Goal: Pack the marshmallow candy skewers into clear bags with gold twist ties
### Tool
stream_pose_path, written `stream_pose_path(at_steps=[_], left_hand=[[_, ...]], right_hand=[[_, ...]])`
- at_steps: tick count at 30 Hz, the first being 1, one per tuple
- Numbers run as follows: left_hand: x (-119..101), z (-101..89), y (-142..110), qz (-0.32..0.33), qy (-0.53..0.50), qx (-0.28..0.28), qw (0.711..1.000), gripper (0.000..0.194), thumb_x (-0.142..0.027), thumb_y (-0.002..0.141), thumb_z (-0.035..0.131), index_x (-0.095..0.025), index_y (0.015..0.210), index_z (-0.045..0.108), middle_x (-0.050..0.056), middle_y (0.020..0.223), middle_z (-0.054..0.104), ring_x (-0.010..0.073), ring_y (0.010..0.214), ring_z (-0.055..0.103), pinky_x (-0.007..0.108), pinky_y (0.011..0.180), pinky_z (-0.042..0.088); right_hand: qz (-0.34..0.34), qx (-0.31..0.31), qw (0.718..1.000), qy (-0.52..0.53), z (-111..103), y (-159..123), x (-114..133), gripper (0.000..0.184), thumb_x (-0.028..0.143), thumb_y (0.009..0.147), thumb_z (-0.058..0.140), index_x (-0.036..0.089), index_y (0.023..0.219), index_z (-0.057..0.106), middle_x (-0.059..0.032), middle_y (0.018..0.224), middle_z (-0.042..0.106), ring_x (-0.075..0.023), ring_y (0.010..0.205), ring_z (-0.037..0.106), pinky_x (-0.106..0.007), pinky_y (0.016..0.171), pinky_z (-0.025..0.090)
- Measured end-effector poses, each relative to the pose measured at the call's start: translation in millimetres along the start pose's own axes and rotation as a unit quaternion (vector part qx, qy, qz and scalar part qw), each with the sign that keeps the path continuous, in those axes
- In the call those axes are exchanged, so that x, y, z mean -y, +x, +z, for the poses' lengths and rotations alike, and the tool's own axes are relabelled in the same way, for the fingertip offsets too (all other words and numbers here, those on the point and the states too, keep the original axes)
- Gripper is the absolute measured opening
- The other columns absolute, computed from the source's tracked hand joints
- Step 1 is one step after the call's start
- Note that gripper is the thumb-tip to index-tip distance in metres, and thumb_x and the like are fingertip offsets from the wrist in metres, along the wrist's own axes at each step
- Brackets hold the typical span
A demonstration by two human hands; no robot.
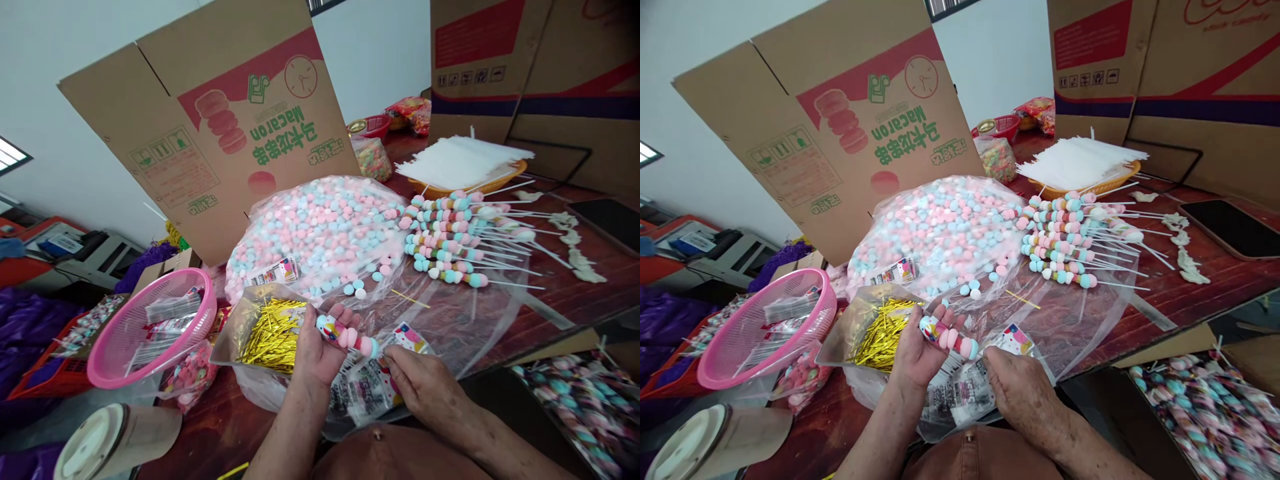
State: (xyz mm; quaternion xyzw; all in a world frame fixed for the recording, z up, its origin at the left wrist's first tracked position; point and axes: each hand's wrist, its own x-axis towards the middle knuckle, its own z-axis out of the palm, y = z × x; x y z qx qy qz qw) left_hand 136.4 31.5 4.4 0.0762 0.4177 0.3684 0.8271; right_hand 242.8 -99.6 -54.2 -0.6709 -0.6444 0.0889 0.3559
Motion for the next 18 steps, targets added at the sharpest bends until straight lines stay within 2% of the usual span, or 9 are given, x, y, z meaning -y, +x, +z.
stream_pose_path(at_steps=[3, 7, 12, 15, 18], left_hand=[[4.9, 1.0, -3.7, 0.027, 0.008, 0.025, 0.999, 0.043, -0.047, 0.088, 0.037, -0.012, 0.080, 0.060, 0.006, 0.059, 0.063, 0.0185, 0.057, 0.063, 0.042, 0.072, 0.053], [10.4, 2.4, -9.2, 0.037, 0.022, 0.045, 0.998, 0.051, -0.058, 0.082, 0.037, -0.013, 0.077, 0.061, 0.003, 0.050, 0.058, 0.0171, 0.052, 0.060, 0.041, 0.070, 0.053], [7.1, -1.2, -10.2, 0.030, 0.061, 0.100, 0.993, 0.035, -0.047, 0.082, 0.050, -0.015, 0.089, 0.061, 0.004, 0.059, 0.063, 0.0189, 0.061, 0.063, 0.041, 0.073, 0.051], [0.8, -1.3, -7.7, -0.015, 0.108, 0.064, 0.992, 0.034, -0.044, 0.081, 0.055, -0.011, 0.085, 0.061, 0.007, 0.061, 0.065, 0.0191, 0.061, 0.064, 0.038, 0.072, 0.052], [-4.0, 1.4, -6.4, -0.054, 0.151, 0.021, 0.987, 0.036, -0.043, 0.083, 0.053, -0.008, 0.081, 0.061, 0.010, 0.066, 0.067, 0.0208, 0.063, 0.065, 0.035, 0.065, 0.052]], right_hand=[[0.024, 0.005, 0.999, 0.029, 0.5, 1.0, 3.2, 0.023, 0.023, 0.090, 0.031, 0.019, 0.076, 0.048, -0.0004, 0.058, 0.057, -0.0144, 0.050, 0.053, -0.025, 0.049, 0.033], [0.072, 0.041, 0.987, 0.141, -6.4, 4.3, 10.1, 0.023, 0.027, 0.091, 0.032, 0.020, 0.074, 0.046, 0.0019, 0.057, 0.051, -0.0127, 0.051, 0.048, -0.024, 0.050, 0.033], [0.110, 0.103, 0.954, 0.259, -24.2, 8.5, 8.5, 0.030, 0.035, 0.091, 0.031, 0.021, 0.067, 0.041, 0.0028, 0.058, 0.045, -0.0115, 0.054, 0.042, -0.021, 0.049, 0.034], [0.097, 0.114, 0.965, 0.216, -27.8, 6.7, 0.6, 0.030, 0.034, 0.091, 0.030, 0.020, 0.068, 0.043, 0.0019, 0.059, 0.047, -0.0122, 0.055, 0.044, -0.022, 0.050, 0.034], [0.063, 0.066, 0.994, 0.056, -22.2, 1.2, -7.8, 0.027, 0.028, 0.091, 0.030, 0.019, 0.072, 0.048, -0.0006, 0.057, 0.053, -0.0148, 0.052, 0.049, -0.026, 0.050, 0.031]])
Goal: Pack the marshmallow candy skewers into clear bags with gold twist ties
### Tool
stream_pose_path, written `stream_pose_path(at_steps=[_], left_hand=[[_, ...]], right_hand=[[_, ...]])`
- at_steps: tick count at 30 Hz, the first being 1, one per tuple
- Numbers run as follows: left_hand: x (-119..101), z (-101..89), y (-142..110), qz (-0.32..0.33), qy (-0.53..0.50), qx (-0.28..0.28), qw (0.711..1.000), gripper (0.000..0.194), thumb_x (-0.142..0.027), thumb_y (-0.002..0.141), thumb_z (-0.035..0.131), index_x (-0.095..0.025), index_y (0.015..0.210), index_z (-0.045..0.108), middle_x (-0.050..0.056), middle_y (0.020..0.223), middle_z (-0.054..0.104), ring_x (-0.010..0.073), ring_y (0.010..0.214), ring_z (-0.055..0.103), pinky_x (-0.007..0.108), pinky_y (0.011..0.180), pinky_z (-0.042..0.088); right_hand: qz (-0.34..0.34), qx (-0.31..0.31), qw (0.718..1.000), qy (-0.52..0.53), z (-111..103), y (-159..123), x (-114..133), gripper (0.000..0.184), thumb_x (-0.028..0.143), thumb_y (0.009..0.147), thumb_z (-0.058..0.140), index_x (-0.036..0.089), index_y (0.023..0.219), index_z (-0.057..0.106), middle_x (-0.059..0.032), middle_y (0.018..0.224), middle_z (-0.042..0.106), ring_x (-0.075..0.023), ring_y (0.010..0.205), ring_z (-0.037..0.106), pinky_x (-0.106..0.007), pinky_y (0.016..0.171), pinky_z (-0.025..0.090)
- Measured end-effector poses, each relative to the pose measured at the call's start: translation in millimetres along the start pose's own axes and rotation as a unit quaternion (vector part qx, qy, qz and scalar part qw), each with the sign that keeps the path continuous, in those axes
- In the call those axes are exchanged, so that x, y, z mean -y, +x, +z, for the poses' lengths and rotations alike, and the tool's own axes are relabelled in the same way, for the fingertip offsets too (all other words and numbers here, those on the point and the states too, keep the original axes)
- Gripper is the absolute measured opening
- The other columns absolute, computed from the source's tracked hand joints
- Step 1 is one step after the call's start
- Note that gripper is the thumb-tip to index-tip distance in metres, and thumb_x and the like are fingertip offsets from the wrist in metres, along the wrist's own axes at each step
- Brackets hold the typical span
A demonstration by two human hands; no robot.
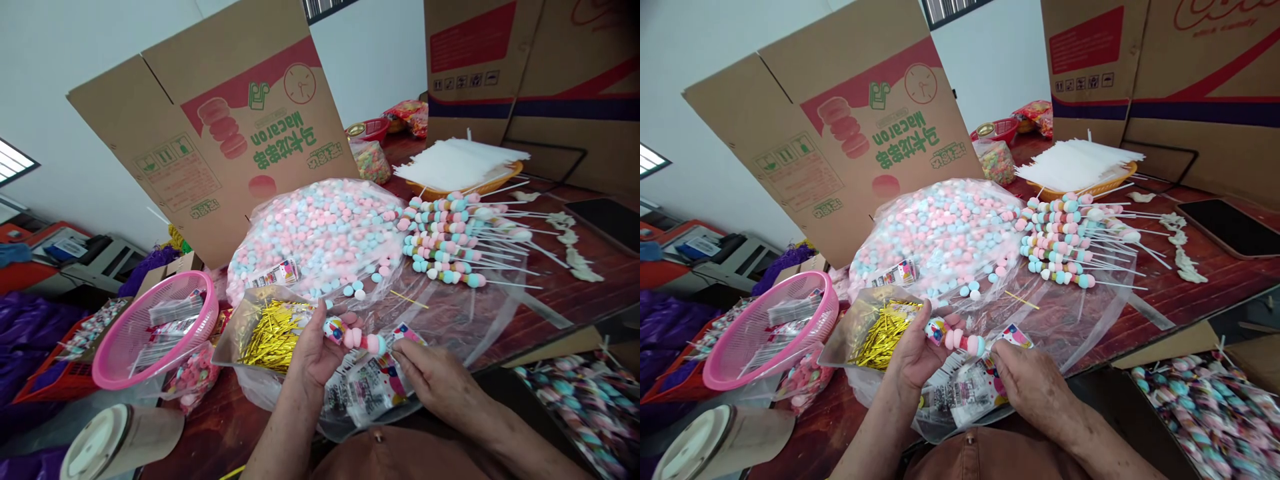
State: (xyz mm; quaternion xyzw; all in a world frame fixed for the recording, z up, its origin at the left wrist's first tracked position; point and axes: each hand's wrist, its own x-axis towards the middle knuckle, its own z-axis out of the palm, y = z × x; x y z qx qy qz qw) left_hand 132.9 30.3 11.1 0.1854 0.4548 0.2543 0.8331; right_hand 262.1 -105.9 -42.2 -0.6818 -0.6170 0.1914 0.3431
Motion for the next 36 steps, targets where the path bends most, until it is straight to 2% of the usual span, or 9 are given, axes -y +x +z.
stream_pose_path(at_steps=[4, 9, 15, 19, 24, 27, 30, 32, 36], left_hand=[[3.0, 3.2, -0.8, -0.005, 0.013, -0.014, 1.000, 0.034, -0.039, 0.086, 0.049, -0.007, 0.080, 0.059, 0.012, 0.068, 0.068, 0.0211, 0.065, 0.066, 0.032, 0.062, 0.052], [13.0, 4.6, 0.5, 0.070, -0.006, -0.014, 0.997, 0.030, -0.039, 0.087, 0.048, -0.011, 0.084, 0.058, 0.010, 0.068, 0.068, 0.0204, 0.064, 0.066, 0.034, 0.064, 0.053], [26.9, 11.2, 2.6, 0.084, -0.010, -0.035, 0.996, 0.028, -0.041, 0.082, 0.055, -0.013, 0.077, 0.056, 0.007, 0.061, 0.066, 0.0193, 0.058, 0.065, 0.037, 0.067, 0.053], [38.9, 8.0, 1.6, 0.098, -0.001, 0.019, 0.995, 0.031, -0.044, 0.075, 0.063, -0.013, 0.074, 0.057, 0.006, 0.064, 0.066, 0.0204, 0.067, 0.065, 0.037, 0.074, 0.051], [22.1, -5.2, 6.6, 0.052, -0.024, 0.088, 0.994, 0.039, -0.049, 0.072, 0.065, -0.015, 0.092, 0.059, 0.009, 0.088, 0.068, 0.0225, 0.082, 0.064, 0.039, 0.079, 0.049], [22.4, 0.4, 9.6, 0.097, -0.054, 0.100, 0.989, 0.031, -0.040, 0.071, 0.068, -0.017, 0.090, 0.060, 0.002, 0.071, 0.066, 0.0177, 0.069, 0.064, 0.037, 0.077, 0.049], [38.2, 12.7, 10.4, 0.117, -0.059, 0.079, 0.988, 0.025, -0.037, 0.070, 0.070, -0.015, 0.068, 0.058, -0.004, 0.046, 0.053, 0.0107, 0.047, 0.055, 0.033, 0.073, 0.050], [44.2, 17.2, 11.2, 0.115, -0.067, 0.053, 0.990, 0.030, -0.038, 0.070, 0.069, -0.015, 0.060, 0.054, -0.004, 0.046, 0.053, 0.0099, 0.046, 0.053, 0.030, 0.070, 0.050], [33.0, 13.9, 14.1, 0.120, -0.090, 0.014, 0.989, 0.028, -0.037, 0.075, 0.065, -0.015, 0.062, 0.053, -0.001, 0.053, 0.059, 0.0133, 0.052, 0.059, 0.029, 0.064, 0.050]], right_hand=[[-0.039, -0.047, 0.993, -0.103, 10.0, -3.8, -4.6, 0.025, 0.022, 0.090, 0.030, 0.019, 0.074, 0.049, -0.0034, 0.059, 0.058, -0.0177, 0.052, 0.054, -0.028, 0.051, 0.029], [0.004, -0.053, 0.999, 0.012, 9.4, -2.8, 7.6, 0.025, 0.026, 0.091, 0.031, 0.020, 0.071, 0.045, 0.0004, 0.055, 0.053, -0.0138, 0.049, 0.048, -0.025, 0.048, 0.030], [0.018, -0.016, 0.990, 0.140, 15.8, -0.7, 23.3, 0.025, 0.030, 0.091, 0.030, 0.021, 0.071, 0.043, 0.0024, 0.056, 0.048, -0.0124, 0.051, 0.044, -0.023, 0.049, 0.031], [0.051, -0.042, 0.988, 0.138, 23.7, 3.3, 23.0, 0.026, 0.033, 0.090, 0.030, 0.020, 0.072, 0.043, 0.0017, 0.058, 0.047, -0.0131, 0.052, 0.043, -0.025, 0.051, 0.032], [0.072, -0.013, 0.973, 0.219, 19.3, 5.2, 21.7, 0.027, 0.034, 0.089, 0.033, 0.020, 0.068, 0.043, 0.0027, 0.059, 0.045, -0.0121, 0.055, 0.042, -0.022, 0.052, 0.035], [0.076, -0.014, 0.973, 0.216, 21.0, 8.7, 27.1, 0.027, 0.034, 0.088, 0.034, 0.020, 0.066, 0.043, 0.0016, 0.059, 0.047, -0.0128, 0.056, 0.043, -0.023, 0.052, 0.035], [0.079, -0.060, 0.973, 0.210, 26.4, 16.6, 32.8, 0.025, 0.033, 0.088, 0.033, 0.020, 0.073, 0.047, -0.0023, 0.066, 0.056, -0.0152, 0.061, 0.050, -0.025, 0.057, 0.039], [0.085, -0.074, 0.971, 0.209, 28.6, 20.8, 32.8, 0.026, 0.034, 0.088, 0.032, 0.020, 0.076, 0.049, -0.0040, 0.069, 0.059, -0.0164, 0.063, 0.054, -0.027, 0.059, 0.041], [0.070, -0.014, 0.983, 0.171, 28.0, 18.5, 25.6, 0.030, 0.035, 0.089, 0.032, 0.019, 0.072, 0.050, -0.0028, 0.064, 0.058, -0.0156, 0.059, 0.052, -0.025, 0.054, 0.038]])
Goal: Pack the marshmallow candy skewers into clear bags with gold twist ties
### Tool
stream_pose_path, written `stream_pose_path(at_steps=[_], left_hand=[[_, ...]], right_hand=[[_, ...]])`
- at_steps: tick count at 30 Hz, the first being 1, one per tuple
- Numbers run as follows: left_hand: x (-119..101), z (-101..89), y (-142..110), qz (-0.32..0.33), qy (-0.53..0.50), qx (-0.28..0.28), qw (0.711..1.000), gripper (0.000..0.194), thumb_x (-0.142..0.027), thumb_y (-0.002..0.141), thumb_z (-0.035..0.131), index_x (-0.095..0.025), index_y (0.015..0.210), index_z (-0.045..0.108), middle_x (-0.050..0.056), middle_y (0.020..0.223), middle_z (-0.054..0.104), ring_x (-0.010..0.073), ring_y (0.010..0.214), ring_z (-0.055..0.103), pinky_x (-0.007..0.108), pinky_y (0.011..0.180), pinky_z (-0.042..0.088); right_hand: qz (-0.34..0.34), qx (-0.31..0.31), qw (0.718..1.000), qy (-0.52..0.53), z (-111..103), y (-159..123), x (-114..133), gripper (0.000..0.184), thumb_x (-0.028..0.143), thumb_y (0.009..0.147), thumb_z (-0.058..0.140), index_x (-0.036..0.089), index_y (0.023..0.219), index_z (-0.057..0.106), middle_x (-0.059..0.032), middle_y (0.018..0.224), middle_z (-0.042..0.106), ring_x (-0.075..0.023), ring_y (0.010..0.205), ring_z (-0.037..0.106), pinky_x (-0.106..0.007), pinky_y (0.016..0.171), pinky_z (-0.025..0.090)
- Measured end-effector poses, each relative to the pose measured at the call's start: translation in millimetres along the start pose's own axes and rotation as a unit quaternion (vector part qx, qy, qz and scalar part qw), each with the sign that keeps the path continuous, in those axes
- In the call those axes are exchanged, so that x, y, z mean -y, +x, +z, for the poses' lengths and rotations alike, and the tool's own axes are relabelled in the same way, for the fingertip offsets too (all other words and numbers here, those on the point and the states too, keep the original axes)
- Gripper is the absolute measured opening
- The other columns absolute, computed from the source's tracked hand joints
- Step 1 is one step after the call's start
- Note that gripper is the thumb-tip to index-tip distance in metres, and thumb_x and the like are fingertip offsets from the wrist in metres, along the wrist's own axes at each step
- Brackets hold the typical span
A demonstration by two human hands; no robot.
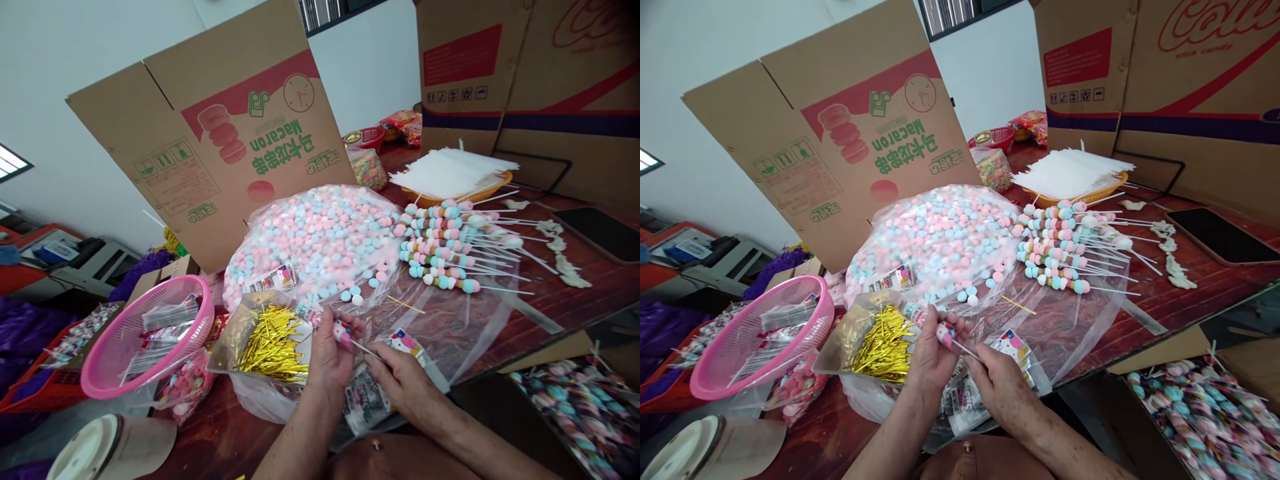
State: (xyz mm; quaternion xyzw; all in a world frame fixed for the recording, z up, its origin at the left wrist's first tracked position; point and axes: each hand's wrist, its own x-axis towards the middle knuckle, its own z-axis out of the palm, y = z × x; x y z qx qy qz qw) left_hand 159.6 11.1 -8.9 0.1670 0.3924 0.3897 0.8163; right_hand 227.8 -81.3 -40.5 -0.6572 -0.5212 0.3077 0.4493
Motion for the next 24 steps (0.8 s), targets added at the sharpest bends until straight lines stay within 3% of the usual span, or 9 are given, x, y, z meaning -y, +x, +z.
stream_pose_path(at_steps=[3, 8, 12, 15, 20, 24], left_hand=[[-1.8, -2.1, 0.3, -0.009, -0.012, -0.014, 1.000, 0.028, -0.036, 0.079, 0.060, -0.016, 0.063, 0.051, 0.000, 0.052, 0.058, 0.0136, 0.050, 0.058, 0.030, 0.062, 0.051], [23.5, -6.0, -8.3, -0.130, -0.014, -0.050, 0.990, 0.037, -0.049, 0.073, 0.062, -0.015, 0.062, 0.050, 0.003, 0.055, 0.060, 0.0156, 0.054, 0.060, 0.030, 0.061, 0.050], [20.2, -13.3, -4.8, -0.037, 0.026, -0.058, 0.997, 0.033, -0.042, 0.065, 0.072, -0.015, 0.065, 0.053, 0.001, 0.055, 0.061, 0.0138, 0.053, 0.059, 0.027, 0.060, 0.048], [8.9, -15.1, -1.0, 0.043, 0.064, -0.035, 0.996, 0.031, -0.038, 0.064, 0.074, -0.015, 0.065, 0.055, -0.001, 0.053, 0.060, 0.0115, 0.050, 0.056, 0.024, 0.059, 0.046], [10.2, -11.2, -5.7, 0.048, 0.080, -0.022, 0.995, 0.032, -0.043, 0.065, 0.071, -0.016, 0.067, 0.056, -0.002, 0.052, 0.059, 0.0112, 0.050, 0.054, 0.025, 0.060, 0.045], [24.0, -15.5, -8.6, -0.023, 0.156, 0.023, 0.987, 0.043, -0.054, 0.071, 0.060, -0.014, 0.056, 0.056, 0.004, 0.052, 0.060, 0.0177, 0.057, 0.059, 0.028, 0.062, 0.045]], right_hand=[[-0.018, 0.012, 0.999, -0.042, 0.8, -3.3, -2.6, 0.032, 0.032, 0.091, 0.027, 0.019, 0.073, 0.051, -0.0034, 0.066, 0.060, -0.0153, 0.059, 0.053, -0.024, 0.054, 0.037], [0.021, 0.080, 0.978, -0.193, 7.0, 0.5, 5.0, 0.021, 0.019, 0.083, 0.034, 0.017, 0.083, 0.055, -0.0097, 0.073, 0.066, -0.0200, 0.063, 0.059, -0.027, 0.053, 0.034], [0.009, 0.121, 0.985, -0.121, -1.7, -5.1, 9.0, 0.017, 0.025, 0.087, 0.037, 0.018, 0.087, 0.053, -0.0058, 0.075, 0.065, -0.0177, 0.068, 0.058, -0.025, 0.058, 0.037], [0.004, 0.131, 0.990, -0.046, -6.2, -13.0, 6.7, 0.020, 0.033, 0.088, 0.040, 0.020, 0.077, 0.050, 0.0004, 0.065, 0.058, -0.0141, 0.061, 0.052, -0.023, 0.055, 0.036], [-0.005, 0.081, 0.996, -0.049, 5.5, -14.1, 1.3, 0.029, 0.028, 0.089, 0.028, 0.020, 0.066, 0.044, -0.0009, 0.060, 0.055, -0.0145, 0.056, 0.049, -0.025, 0.053, 0.035], [-0.018, 0.008, 0.999, -0.044, 13.8, -7.7, 0.1, 0.026, 0.027, 0.087, 0.028, 0.020, 0.071, 0.047, -0.0059, 0.069, 0.061, -0.0180, 0.064, 0.056, -0.028, 0.056, 0.039]])
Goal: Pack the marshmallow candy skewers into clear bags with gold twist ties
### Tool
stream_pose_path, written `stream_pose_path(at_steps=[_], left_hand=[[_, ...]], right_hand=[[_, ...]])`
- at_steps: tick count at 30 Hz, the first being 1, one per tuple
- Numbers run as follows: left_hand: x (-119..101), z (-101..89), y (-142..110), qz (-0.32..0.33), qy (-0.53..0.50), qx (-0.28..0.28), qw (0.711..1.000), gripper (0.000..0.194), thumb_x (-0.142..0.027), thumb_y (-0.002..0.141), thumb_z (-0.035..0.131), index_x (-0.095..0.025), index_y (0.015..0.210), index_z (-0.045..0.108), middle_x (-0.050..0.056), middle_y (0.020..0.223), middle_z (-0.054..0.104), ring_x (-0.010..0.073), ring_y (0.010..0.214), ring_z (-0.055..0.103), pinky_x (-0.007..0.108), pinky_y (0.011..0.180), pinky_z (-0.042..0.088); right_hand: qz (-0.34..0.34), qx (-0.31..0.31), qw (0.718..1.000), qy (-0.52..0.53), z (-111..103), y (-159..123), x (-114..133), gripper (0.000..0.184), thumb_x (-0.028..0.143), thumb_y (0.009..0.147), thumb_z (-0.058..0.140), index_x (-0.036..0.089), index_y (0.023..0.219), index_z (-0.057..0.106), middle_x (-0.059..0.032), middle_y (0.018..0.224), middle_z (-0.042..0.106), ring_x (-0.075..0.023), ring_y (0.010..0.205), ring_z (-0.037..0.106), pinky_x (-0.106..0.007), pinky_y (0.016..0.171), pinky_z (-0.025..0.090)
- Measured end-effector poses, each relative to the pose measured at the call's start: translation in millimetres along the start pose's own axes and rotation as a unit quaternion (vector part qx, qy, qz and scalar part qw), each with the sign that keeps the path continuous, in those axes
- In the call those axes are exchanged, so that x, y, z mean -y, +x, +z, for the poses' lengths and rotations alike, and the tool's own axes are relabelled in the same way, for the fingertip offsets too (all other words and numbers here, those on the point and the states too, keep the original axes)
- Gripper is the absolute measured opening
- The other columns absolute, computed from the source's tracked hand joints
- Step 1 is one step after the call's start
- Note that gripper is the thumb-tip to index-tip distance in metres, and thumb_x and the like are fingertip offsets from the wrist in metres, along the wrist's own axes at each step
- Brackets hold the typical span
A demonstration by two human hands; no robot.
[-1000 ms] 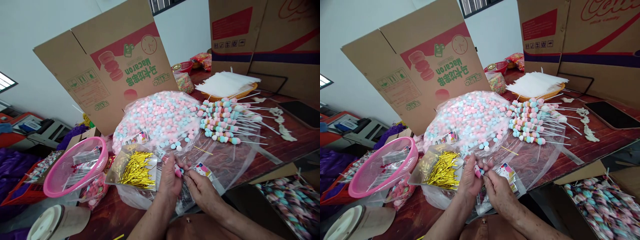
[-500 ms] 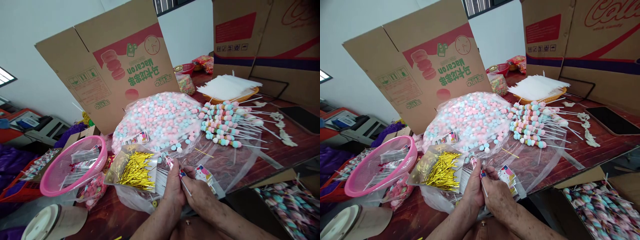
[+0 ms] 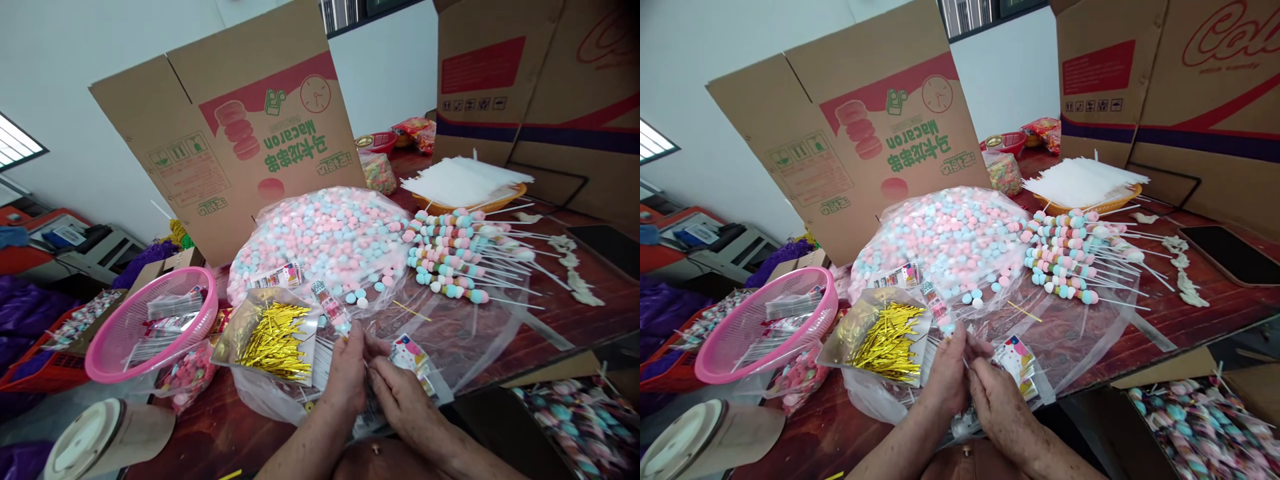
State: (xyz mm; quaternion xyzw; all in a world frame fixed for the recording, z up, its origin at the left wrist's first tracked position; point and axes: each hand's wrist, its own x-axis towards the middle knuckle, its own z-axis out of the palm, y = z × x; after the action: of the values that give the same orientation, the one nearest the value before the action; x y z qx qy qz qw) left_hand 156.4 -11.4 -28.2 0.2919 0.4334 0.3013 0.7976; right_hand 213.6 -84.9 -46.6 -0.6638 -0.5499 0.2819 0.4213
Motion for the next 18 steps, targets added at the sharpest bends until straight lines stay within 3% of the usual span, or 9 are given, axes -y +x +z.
stream_pose_path(at_steps=[3, 6, 8, 10, 11, 12, 14, 16, 18], left_hand=[[8.7, -1.9, -0.7, -0.007, 0.057, 0.025, 0.998, 0.046, -0.054, 0.076, 0.053, -0.013, 0.059, 0.061, 0.007, 0.057, 0.062, 0.0210, 0.067, 0.061, 0.029, 0.069, 0.046], [4.5, -4.4, -11.6, 0.046, 0.101, 0.035, 0.993, 0.026, -0.040, 0.076, 0.060, -0.015, 0.072, 0.066, 0.005, 0.063, 0.064, 0.0213, 0.078, 0.061, 0.028, 0.077, 0.044], [-10.4, -8.6, -25.4, 0.057, 0.130, 0.079, 0.987, 0.012, -0.028, 0.072, 0.066, -0.017, 0.076, 0.068, 0.005, 0.066, 0.065, 0.0225, 0.082, 0.060, 0.029, 0.081, 0.043], [-36.1, -15.5, -37.7, 0.079, 0.200, 0.129, 0.968, 0.011, -0.021, 0.067, 0.069, -0.018, 0.077, 0.070, 0.007, 0.073, 0.067, 0.0257, 0.085, 0.059, 0.033, 0.086, 0.040], [-51.8, -19.7, -40.9, 0.121, 0.259, 0.119, 0.951, 0.012, -0.019, 0.062, 0.073, -0.018, 0.074, 0.071, 0.009, 0.077, 0.068, 0.0272, 0.087, 0.059, 0.034, 0.090, 0.037], [-67.8, -24.1, -41.4, 0.190, 0.313, 0.075, 0.927, 0.012, -0.019, 0.060, 0.075, -0.019, 0.071, 0.072, 0.010, 0.079, 0.068, 0.0288, 0.093, 0.057, 0.034, 0.095, 0.033], [-95.5, -32.5, -34.3, 0.325, 0.409, 0.019, 0.853, 0.035, -0.019, 0.055, 0.078, -0.023, 0.089, 0.071, 0.009, 0.109, 0.064, 0.0318, 0.118, 0.041, 0.037, 0.106, 0.017], [-109.9, -39.4, -21.9, 0.373, 0.493, 0.057, 0.784, 0.058, -0.017, 0.042, 0.084, -0.026, 0.098, 0.068, 0.007, 0.126, 0.054, 0.0342, 0.129, 0.026, 0.041, 0.108, 0.007], [-108.3, -43.8, -12.3, 0.337, 0.535, 0.133, 0.763, 0.052, -0.019, 0.045, 0.083, -0.026, 0.093, 0.068, 0.008, 0.110, 0.063, 0.0336, 0.116, 0.043, 0.039, 0.104, 0.017]], right_hand=[[-0.007, -0.027, 1.000, 0.008, 2.2, 4.7, -1.5, 0.024, 0.027, 0.086, 0.029, 0.020, 0.076, 0.050, -0.0083, 0.076, 0.064, -0.0196, 0.070, 0.059, -0.029, 0.059, 0.042], [-0.010, -0.046, 0.999, 0.025, -1.7, 8.2, -5.1, 0.024, 0.029, 0.086, 0.029, 0.020, 0.075, 0.049, -0.0060, 0.070, 0.062, -0.0185, 0.064, 0.057, -0.029, 0.058, 0.042], [-0.007, -0.060, 0.998, 0.030, -10.7, 9.9, -7.7, 0.025, 0.030, 0.087, 0.029, 0.021, 0.072, 0.047, -0.0031, 0.065, 0.059, -0.0168, 0.059, 0.054, -0.027, 0.056, 0.041], [-0.004, -0.047, 0.999, 0.016, -25.2, 11.0, -9.4, 0.027, 0.032, 0.089, 0.029, 0.021, 0.069, 0.045, 0.0000, 0.060, 0.054, -0.0146, 0.056, 0.051, -0.025, 0.054, 0.039], [-0.007, -0.031, 0.999, 0.006, -33.8, 11.3, -9.6, 0.029, 0.033, 0.090, 0.029, 0.021, 0.069, 0.045, 0.0010, 0.058, 0.052, -0.0136, 0.055, 0.049, -0.024, 0.053, 0.038], [-0.015, -0.013, 1.000, -0.004, -42.7, 11.5, -9.3, 0.030, 0.033, 0.090, 0.029, 0.021, 0.068, 0.045, 0.0016, 0.058, 0.051, -0.0129, 0.055, 0.048, -0.024, 0.053, 0.037], [-0.040, 0.030, 0.999, -0.018, -59.7, 12.0, -7.3, 0.030, 0.033, 0.091, 0.030, 0.020, 0.066, 0.043, 0.0024, 0.058, 0.048, -0.0118, 0.055, 0.045, -0.023, 0.053, 0.035], [-0.063, 0.075, 0.995, -0.019, -73.7, 13.0, -3.9, 0.031, 0.032, 0.091, 0.031, 0.020, 0.066, 0.042, 0.0026, 0.059, 0.047, -0.0112, 0.056, 0.044, -0.023, 0.054, 0.034], [-0.069, 0.108, 0.992, -0.017, -84.3, 14.8, -0.3, 0.031, 0.031, 0.092, 0.030, 0.020, 0.066, 0.041, 0.0028, 0.061, 0.046, -0.0110, 0.057, 0.043, -0.022, 0.055, 0.034]])
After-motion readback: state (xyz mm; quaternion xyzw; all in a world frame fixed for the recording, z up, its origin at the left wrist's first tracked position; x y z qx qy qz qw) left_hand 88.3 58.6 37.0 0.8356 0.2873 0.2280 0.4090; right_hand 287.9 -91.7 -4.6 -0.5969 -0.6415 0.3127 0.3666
